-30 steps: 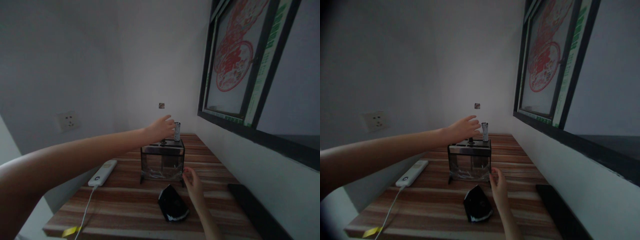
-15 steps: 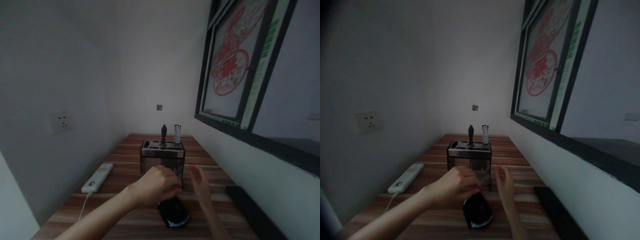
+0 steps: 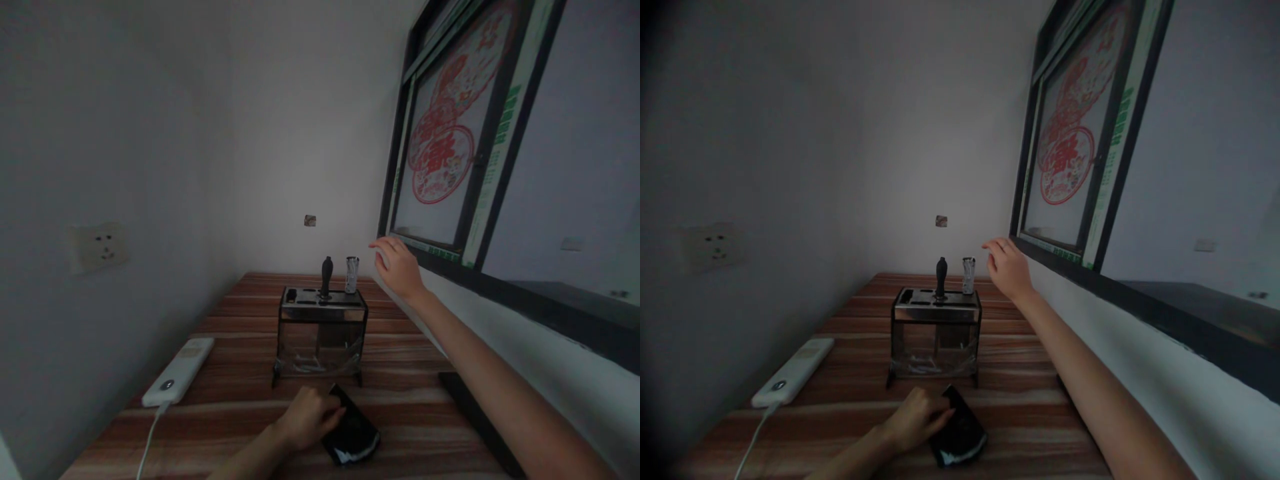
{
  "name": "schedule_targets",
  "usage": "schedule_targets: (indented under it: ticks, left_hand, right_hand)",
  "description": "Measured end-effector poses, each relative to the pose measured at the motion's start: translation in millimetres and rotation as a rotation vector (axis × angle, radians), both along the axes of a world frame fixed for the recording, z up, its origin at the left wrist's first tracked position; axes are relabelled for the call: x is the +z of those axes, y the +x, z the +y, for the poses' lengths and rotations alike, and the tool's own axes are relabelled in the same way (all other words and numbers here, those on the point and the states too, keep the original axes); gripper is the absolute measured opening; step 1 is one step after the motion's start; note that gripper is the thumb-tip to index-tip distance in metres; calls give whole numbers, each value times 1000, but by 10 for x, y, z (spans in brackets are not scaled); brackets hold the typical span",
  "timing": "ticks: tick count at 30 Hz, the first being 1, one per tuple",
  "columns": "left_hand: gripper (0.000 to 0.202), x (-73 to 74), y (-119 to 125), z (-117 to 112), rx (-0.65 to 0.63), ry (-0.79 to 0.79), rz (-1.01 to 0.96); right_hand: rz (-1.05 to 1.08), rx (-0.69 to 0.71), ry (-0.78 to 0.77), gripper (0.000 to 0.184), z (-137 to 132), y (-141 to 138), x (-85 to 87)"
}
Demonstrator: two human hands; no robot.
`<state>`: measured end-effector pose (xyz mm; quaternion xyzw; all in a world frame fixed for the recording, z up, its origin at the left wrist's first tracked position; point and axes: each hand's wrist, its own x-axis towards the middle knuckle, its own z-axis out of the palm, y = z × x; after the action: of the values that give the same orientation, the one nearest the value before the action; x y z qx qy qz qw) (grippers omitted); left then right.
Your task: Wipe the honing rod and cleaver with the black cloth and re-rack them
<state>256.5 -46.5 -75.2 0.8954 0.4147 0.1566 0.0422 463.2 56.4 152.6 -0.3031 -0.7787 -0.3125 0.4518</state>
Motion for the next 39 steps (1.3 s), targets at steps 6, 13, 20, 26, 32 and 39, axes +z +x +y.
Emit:
schedule_targets:
  ticks: [6, 13, 20, 26, 32, 39]
  left_hand:
    - [25, -17, 33, 1, 6, 6, 11]
    - [27, -14, 32, -10, -2, -5, 24]
    - [26, 24, 30, -16, -5, -23, 27]
    - [28, -23, 24, 6, 8, -29, 27]
    - [30, -64, 21, 23, 0, -22, 24]
    - [29, -75, 19, 26, -14, -20, 5]
  right_hand:
    - [-619, -18, -19, 34, 142, -152, 311]
    - [-921, 12, -29, 20, 242, -302, 69]
    - [-1025, -103, 232, 19, 419, -364, -151]
    - [-1033, -116, 305, 20, 495, -369, -172]
    - [-1052, -144, 265, 20, 518, -414, -194]
    - [-1031, -176, 173, 18, 479, -400, -187]
